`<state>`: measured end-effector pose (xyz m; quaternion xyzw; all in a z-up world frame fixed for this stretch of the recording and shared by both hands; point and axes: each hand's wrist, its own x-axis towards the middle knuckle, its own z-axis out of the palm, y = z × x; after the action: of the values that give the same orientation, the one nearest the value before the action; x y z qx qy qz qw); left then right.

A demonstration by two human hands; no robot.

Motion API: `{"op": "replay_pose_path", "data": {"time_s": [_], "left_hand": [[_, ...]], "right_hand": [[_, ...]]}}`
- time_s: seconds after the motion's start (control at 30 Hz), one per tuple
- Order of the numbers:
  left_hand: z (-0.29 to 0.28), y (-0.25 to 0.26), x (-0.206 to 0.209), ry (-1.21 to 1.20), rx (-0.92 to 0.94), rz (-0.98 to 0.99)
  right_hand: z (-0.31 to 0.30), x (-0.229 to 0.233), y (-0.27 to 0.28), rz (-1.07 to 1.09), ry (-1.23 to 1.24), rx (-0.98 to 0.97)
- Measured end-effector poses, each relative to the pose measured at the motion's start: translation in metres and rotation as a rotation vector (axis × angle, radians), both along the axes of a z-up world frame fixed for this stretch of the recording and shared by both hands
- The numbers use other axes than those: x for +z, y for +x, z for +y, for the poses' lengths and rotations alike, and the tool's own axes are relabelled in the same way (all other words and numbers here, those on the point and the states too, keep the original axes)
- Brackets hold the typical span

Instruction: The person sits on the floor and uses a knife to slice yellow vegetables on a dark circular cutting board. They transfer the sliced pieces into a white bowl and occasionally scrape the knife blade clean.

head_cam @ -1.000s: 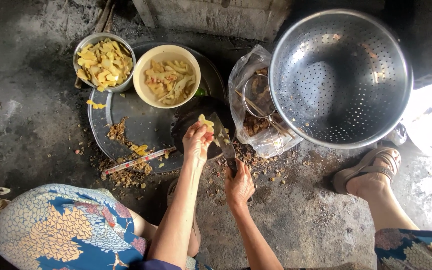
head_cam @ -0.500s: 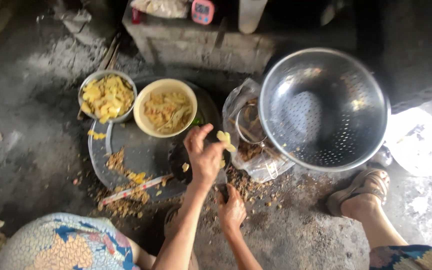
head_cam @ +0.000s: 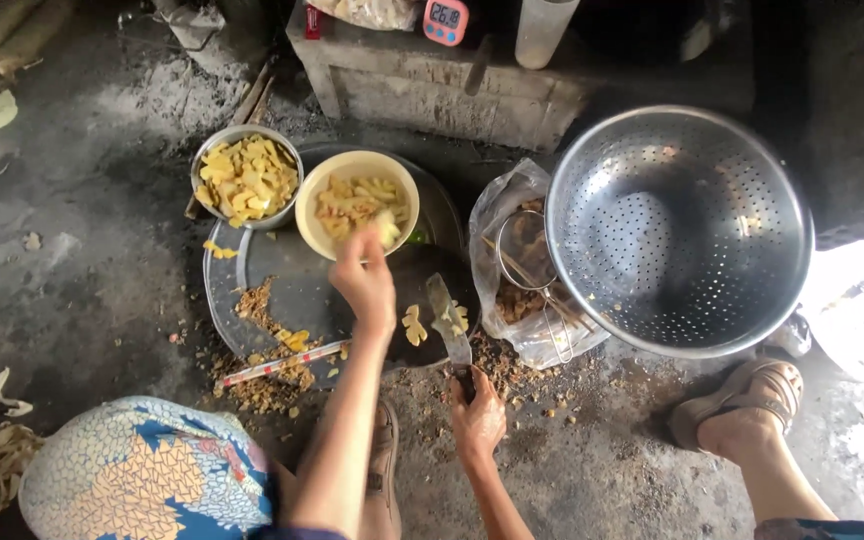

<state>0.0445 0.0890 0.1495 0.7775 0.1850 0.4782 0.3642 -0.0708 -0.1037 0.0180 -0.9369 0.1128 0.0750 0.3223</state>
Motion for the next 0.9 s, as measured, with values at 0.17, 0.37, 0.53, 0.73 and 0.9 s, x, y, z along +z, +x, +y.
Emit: {"op": "replay_pose_path", "data": {"time_s": [0.17,0.37,0.53,0.73,0.9], "left_hand": [[0.090,0.021,-0.088,-0.122,0.053,0.503],[0.050,-0.011,-0.143,-0.298,0.169,0.428],[-0.013,-0.014,-0.155,-0.057,-0.034,0.444],[-0.060,-0.005,-0.199,0.218,-0.574,0.986],[-0.081,-0.016,-0.166,0.249,-0.601,1.119]], "right_hand": [[-0.005,-0.004,-0.003,-0.113,0.064,0.024],[-0.007,0.000,-0.001,-0.098,0.101,0.004],[-0.019,0.020,0.007,0.017,-0.001,-0.097],[-0.037,0.005,0.012,-0.006,-0.066,-0.102],[-0.039,-0.008,0.012,-0.050,-0.021,-0.099]]}}
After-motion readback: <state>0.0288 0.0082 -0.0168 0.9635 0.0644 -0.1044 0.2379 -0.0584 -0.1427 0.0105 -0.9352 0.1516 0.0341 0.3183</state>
